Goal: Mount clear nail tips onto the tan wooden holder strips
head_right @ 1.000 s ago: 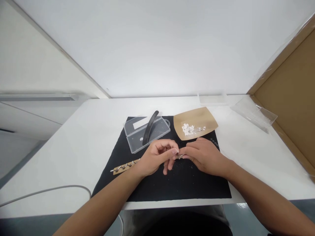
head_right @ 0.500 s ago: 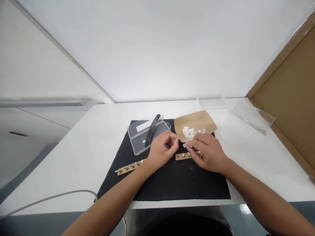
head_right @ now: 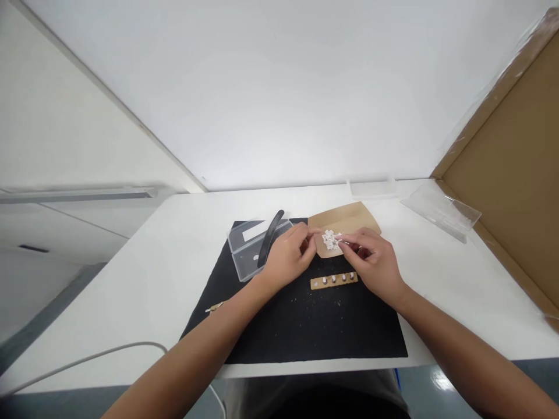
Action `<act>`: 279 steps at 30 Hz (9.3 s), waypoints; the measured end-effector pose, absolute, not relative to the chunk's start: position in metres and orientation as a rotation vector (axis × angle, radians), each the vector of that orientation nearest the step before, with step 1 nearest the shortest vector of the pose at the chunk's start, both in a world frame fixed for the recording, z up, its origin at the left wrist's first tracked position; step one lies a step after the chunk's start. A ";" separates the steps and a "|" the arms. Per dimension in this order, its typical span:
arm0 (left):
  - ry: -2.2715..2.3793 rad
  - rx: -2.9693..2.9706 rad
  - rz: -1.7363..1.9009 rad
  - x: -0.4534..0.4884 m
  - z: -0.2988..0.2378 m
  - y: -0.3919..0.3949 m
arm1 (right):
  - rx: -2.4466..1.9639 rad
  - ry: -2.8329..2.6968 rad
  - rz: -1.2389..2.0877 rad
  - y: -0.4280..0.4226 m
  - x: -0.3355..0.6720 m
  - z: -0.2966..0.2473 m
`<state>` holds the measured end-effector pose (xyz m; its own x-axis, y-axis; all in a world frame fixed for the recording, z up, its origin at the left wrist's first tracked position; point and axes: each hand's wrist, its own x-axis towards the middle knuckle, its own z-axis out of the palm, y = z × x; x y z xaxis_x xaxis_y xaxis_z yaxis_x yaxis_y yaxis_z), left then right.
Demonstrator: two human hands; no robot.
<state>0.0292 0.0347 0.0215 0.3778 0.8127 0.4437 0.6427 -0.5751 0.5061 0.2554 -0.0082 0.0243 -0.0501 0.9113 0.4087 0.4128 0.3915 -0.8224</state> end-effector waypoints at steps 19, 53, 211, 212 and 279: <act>0.585 2.351 1.267 0.001 0.010 0.002 | -0.921 -2.104 0.726 -0.019 0.242 0.017; 0.485 2.448 1.139 -0.014 0.010 0.006 | -0.841 -2.478 0.460 -0.013 0.256 0.023; 0.750 2.074 1.360 0.007 0.017 -0.020 | -0.967 -2.217 0.771 -0.036 0.226 0.021; 0.751 2.073 1.355 0.007 0.018 -0.020 | -0.974 -2.216 0.769 -0.036 0.226 0.021; 0.827 1.933 1.208 0.008 0.017 -0.019 | -1.139 -2.207 0.760 -0.041 0.225 0.022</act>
